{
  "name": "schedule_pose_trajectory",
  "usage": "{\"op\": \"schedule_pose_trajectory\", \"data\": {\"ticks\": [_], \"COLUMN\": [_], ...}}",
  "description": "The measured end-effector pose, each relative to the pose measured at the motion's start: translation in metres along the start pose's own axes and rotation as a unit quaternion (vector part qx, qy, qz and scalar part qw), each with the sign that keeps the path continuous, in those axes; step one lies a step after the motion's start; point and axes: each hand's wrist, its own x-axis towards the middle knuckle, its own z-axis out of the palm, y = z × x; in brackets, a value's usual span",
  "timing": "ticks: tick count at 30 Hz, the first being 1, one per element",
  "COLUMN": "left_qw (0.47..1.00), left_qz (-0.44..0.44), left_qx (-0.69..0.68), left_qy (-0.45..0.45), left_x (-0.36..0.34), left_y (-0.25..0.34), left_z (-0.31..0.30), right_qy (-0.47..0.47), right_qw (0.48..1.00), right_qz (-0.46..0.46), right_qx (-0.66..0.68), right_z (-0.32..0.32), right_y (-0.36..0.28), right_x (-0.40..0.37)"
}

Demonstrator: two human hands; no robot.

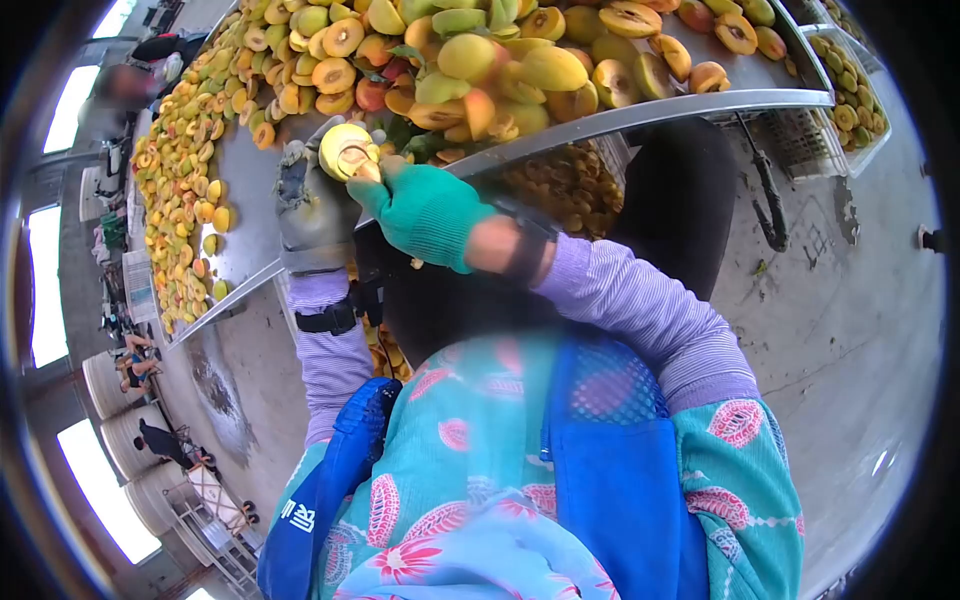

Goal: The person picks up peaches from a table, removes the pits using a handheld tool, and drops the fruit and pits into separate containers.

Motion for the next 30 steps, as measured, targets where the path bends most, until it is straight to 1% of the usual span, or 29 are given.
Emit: {"op": "schedule_pose_trajectory", "data": {"ticks": [1,5,6,8,11,14,15,17,19,20,22,24,26,27,29,30], "left_qw": [1.0,0.994,0.996,0.998,0.996,0.986,0.981,0.966,0.955,0.949,0.891,0.898,0.963,0.961,0.956,0.958], "left_qz": [0.0,0.05,0.033,0.005,0.019,0.073,0.082,0.096,0.119,0.13,0.2,0.189,0.098,0.11,0.128,0.116], "left_qx": [-0.013,0.083,0.071,0.045,0.046,0.13,0.154,0.203,0.236,0.252,0.392,0.381,0.215,0.216,0.222,0.209], "left_qy": [0.005,0.044,0.046,0.053,0.067,0.069,0.089,0.126,0.134,0.139,0.113,0.109,0.13,0.135,0.145,0.159], "left_x": [0.001,0.009,0.008,0.004,0.003,0.008,0.009,0.011,0.013,0.013,0.019,0.02,0.018,0.02,0.02,0.018], "left_y": [-0.007,-0.026,-0.027,-0.025,-0.027,-0.036,-0.039,-0.044,-0.049,-0.051,-0.058,-0.056,-0.052,-0.053,-0.055,-0.055], "left_z": [0.005,0.026,0.035,0.055,0.063,0.055,0.056,0.062,0.062,0.06,0.045,0.055,0.073,0.073,0.07,0.072], "right_qy": [0.014,0.074,0.086,0.081,0.063,0.07,0.08,0.146,0.162,0.144,0.114,0.093,0.173,0.212,0.178,0.162], "right_qw": [1.0,0.997,0.995,0.995,0.996,0.993,0.992,0.987,0.983,0.987,0.991,0.991,0.979,0.97,0.977,0.979], "right_qz": [0.005,0.007,0.002,0.016,0.038,0.036,0.032,-0.058,-0.089,-0.073,-0.031,0.016,0.0,-0.009,0.016,0.032], "right_qx": [0.002,0.035,0.046,0.054,0.058,0.082,0.094,0.031,0.013,0.028,0.059,0.093,0.112,0.122,0.117,0.116], "right_z": [-0.001,-0.002,-0.003,-0.005,-0.006,0.0,0.003,0.014,0.016,0.012,0.005,-0.003,0.01,0.013,0.007,0.005], "right_y": [0.003,0.013,0.013,0.01,0.008,0.01,0.012,0.022,0.029,0.032,0.033,0.025,0.024,0.024,0.022,0.02], "right_x": [-0.002,-0.009,-0.012,-0.017,-0.019,-0.018,-0.018,-0.022,-0.02,-0.016,-0.018,-0.022,-0.023,-0.022,-0.021,-0.022]}}
